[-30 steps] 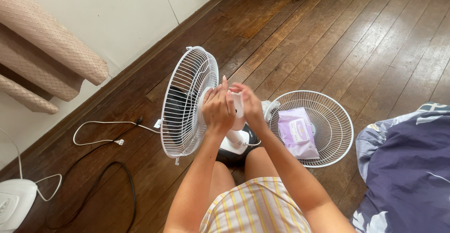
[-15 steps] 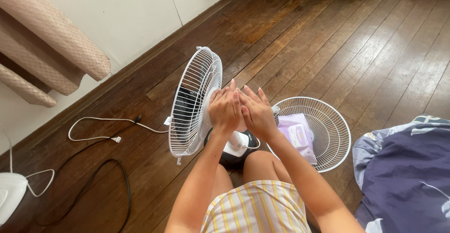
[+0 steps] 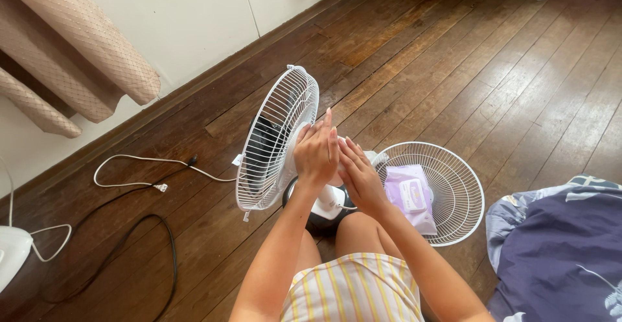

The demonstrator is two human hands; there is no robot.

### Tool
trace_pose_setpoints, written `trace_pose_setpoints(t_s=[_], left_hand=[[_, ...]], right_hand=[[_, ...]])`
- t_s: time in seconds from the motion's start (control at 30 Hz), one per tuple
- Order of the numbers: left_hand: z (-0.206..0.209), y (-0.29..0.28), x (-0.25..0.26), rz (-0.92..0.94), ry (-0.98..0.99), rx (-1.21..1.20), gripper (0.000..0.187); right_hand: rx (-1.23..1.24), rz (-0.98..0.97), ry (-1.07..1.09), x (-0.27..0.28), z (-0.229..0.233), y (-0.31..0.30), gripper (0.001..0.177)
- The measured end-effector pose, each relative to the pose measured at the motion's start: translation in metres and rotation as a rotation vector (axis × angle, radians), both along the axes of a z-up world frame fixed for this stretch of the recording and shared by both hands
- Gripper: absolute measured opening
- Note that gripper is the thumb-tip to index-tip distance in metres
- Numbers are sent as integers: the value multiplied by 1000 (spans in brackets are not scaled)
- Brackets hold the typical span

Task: The person sits on the floor and wipes the exterior of a white pedestal fan with a wet wipe. They clean the front grill, motor housing, and base, then remove the front grill to expose the fan blades.

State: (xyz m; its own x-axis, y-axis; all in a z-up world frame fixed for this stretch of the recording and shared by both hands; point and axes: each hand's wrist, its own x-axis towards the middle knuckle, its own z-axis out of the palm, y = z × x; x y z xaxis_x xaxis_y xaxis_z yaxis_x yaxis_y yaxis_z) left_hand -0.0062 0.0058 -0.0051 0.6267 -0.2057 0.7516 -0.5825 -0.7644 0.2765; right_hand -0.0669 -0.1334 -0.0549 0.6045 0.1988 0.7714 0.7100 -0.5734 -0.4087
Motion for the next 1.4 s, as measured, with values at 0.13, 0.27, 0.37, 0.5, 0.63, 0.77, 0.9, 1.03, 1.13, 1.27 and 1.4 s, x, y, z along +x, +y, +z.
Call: trace_pose_setpoints(t_s=[0.13, 0.27, 0.37, 0.5, 0.63, 0.77, 0.9, 1.03, 1.13, 1.27, 1.4], left_hand=[[7, 7, -5, -145, 41, -176, 42], [7, 13, -11, -246, 42, -301, 30], [1, 9, -29, -253, -31, -435, 23], [-6, -4, -62, -276, 70, -499, 24], [-5, -12, -78, -337, 344, -564, 43], [-6, -14, -76, -458, 570, -715, 53], [-14, -9, -68, -599, 669, -875, 52], [-20, -5, -61, -643, 805, -1049, 50], [-21, -4, -60, -643, 827, -1135, 49], [-14, -3, -61, -613, 802, -1166, 47], [-9, -7, -67, -601, 786, -1139, 42]], right_hand=[[123, 91, 74, -18, -7, -3, 47], [457, 117, 405, -21, -17, -16, 51], [989, 343, 551, -12, -21, -22, 55], [1381, 680, 559, -8, -12, -30, 63], [1459, 712, 593, -14, 4, -26, 67], [1444, 716, 616, -20, 12, -24, 68], [1314, 661, 547, -21, 6, -28, 66], [1100, 347, 496, -23, 4, -31, 61], [790, 163, 347, -32, 10, -31, 54], [369, 108, 103, -46, 21, -31, 45], [304, -16, 88, -46, 10, -23, 30]])
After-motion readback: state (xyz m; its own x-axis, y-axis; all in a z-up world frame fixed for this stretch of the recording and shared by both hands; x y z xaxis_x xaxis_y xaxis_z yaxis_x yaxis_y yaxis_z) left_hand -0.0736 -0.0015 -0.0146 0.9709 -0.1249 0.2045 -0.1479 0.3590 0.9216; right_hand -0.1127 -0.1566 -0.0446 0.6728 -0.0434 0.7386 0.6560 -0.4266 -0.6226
